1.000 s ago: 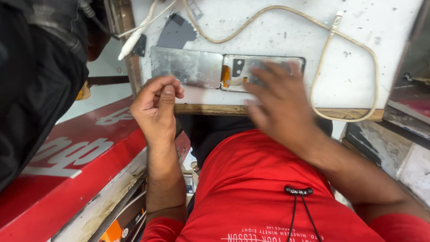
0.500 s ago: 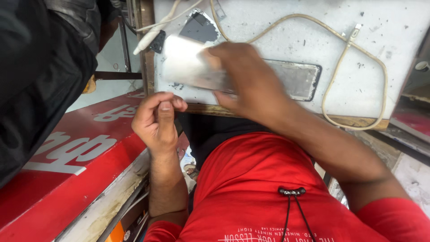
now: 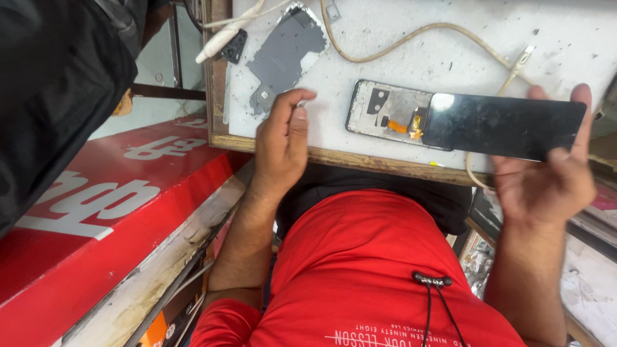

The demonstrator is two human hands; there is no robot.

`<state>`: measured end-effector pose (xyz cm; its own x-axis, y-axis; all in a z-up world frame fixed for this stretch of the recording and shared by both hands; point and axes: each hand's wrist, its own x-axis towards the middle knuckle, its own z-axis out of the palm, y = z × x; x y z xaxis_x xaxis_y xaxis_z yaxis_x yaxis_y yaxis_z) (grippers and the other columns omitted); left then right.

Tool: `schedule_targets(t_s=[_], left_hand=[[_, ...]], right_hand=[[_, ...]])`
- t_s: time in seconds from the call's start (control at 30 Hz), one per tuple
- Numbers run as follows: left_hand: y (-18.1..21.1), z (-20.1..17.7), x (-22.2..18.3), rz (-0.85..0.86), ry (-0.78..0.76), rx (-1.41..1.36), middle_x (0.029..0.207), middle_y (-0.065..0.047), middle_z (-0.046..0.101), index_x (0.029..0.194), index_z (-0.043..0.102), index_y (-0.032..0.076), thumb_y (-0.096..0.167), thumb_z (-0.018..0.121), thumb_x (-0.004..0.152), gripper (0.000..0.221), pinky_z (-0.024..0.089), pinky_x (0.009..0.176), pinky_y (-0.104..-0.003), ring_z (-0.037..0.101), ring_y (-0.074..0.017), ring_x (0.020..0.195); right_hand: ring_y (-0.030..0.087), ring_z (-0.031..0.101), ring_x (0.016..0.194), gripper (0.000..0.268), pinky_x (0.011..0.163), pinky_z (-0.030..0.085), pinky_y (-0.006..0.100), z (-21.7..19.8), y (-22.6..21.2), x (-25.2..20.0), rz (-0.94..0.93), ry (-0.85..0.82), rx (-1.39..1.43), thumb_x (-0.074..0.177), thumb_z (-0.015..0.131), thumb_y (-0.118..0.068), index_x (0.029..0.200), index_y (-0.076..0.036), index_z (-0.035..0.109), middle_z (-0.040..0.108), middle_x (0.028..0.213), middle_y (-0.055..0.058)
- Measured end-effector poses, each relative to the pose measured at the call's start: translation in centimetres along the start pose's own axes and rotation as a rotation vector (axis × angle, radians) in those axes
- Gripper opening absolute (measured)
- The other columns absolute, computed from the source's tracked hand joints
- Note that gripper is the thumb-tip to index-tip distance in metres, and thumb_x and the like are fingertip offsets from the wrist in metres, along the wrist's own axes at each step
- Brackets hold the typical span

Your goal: The person cleans the edges of a disassembled smartphone with a white cloth, then uses a small tool to scrape residue from the frame. The person wipes the screen and internal components, repositions the phone, and continues cleaning the edges and back of the device.

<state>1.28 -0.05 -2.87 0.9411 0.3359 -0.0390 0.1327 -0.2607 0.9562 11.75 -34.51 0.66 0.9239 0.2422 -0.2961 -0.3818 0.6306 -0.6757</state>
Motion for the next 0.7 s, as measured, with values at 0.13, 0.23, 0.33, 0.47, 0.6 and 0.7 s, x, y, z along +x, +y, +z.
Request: schedule_targets(t_s=[0.13, 0.23, 0.33, 0.47, 0.6, 0.7], left_hand=[[-0.7, 1.7, -0.6, -0.048, -0.090, -0.153, 0.093, -0.001, 0.072, 0.121, 0.051, 0.003, 0.014, 0.050, 0.112, 0.015, 0.053, 0.060, -0.019, 0.064, -0.0047, 0.070], [-1.4, 3.2, -1.7, -0.064, -0.271, -0.473, 0.092, -0.007, 0.074, 0.108, 0.060, 0.004, 0.017, 0.057, 0.114, 0.014, 0.054, 0.061, -0.022, 0.066, -0.0091, 0.071], [-1.9, 5.6, -3.1, -0.259, -0.589, -0.866, 0.087, -0.008, 0.073, 0.108, 0.064, 0.002, 0.024, 0.064, 0.107, 0.022, 0.057, 0.057, -0.024, 0.068, -0.0114, 0.068], [-1.9, 8.6, -4.3, -0.496, -0.821, -1.104, 0.083, -0.009, 0.070, 0.110, 0.065, -0.001, 0.031, 0.070, 0.104, 0.033, 0.055, 0.061, -0.026, 0.067, -0.0124, 0.068], [-1.6, 8.4, -4.7, -0.510, -0.801, -1.199, 0.078, -0.007, 0.068, 0.109, 0.068, -0.003, 0.038, 0.071, 0.106, 0.041, 0.052, 0.062, -0.025, 0.063, -0.0116, 0.067], [-1.1, 6.7, -3.7, -0.437, -0.619, -0.796, 0.080, -0.002, 0.070, 0.116, 0.066, 0.005, 0.043, 0.063, 0.102, 0.041, 0.053, 0.059, -0.021, 0.066, -0.0084, 0.066]], right_hand=[[0.039, 0.066, 0.121, 0.055, 0.105, 0.057, 0.048, -0.8, -0.9, -0.4, -0.235, 0.438, 0.079, 0.093, 0.045, 0.011, 0.148, 0.011, 0.043, 0.063, 0.138, 0.029], [0.028, 0.065, 0.117, 0.023, 0.106, 0.052, 0.042, 0.2, -0.7, -1.3, -0.322, 0.348, -0.869, 0.105, 0.049, 0.001, 0.124, 0.009, 0.059, 0.069, 0.130, 0.021], [0.029, 0.060, 0.141, 0.029, 0.125, 0.045, 0.042, 2.3, 0.2, -2.9, -0.315, -0.162, -1.251, 0.099, 0.057, 0.003, 0.127, 0.001, 0.065, 0.064, 0.138, 0.017], [0.034, 0.061, 0.139, 0.032, 0.119, 0.051, 0.048, 4.3, 4.2, -0.8, -0.070, -0.725, -1.072, 0.086, 0.076, -0.012, 0.118, -0.008, 0.074, 0.072, 0.131, 0.016], [0.027, 0.066, 0.132, 0.014, 0.112, 0.057, 0.044, 5.4, 5.7, 0.3, 0.017, -0.674, -0.844, 0.093, 0.077, -0.011, 0.106, -0.008, 0.074, 0.072, 0.125, 0.012], [0.021, 0.071, 0.116, 0.005, 0.104, 0.058, 0.039, 6.5, 6.0, 1.0, -0.028, -0.579, -0.967, 0.098, 0.072, -0.009, 0.101, -0.007, 0.068, 0.074, 0.114, 0.007]])
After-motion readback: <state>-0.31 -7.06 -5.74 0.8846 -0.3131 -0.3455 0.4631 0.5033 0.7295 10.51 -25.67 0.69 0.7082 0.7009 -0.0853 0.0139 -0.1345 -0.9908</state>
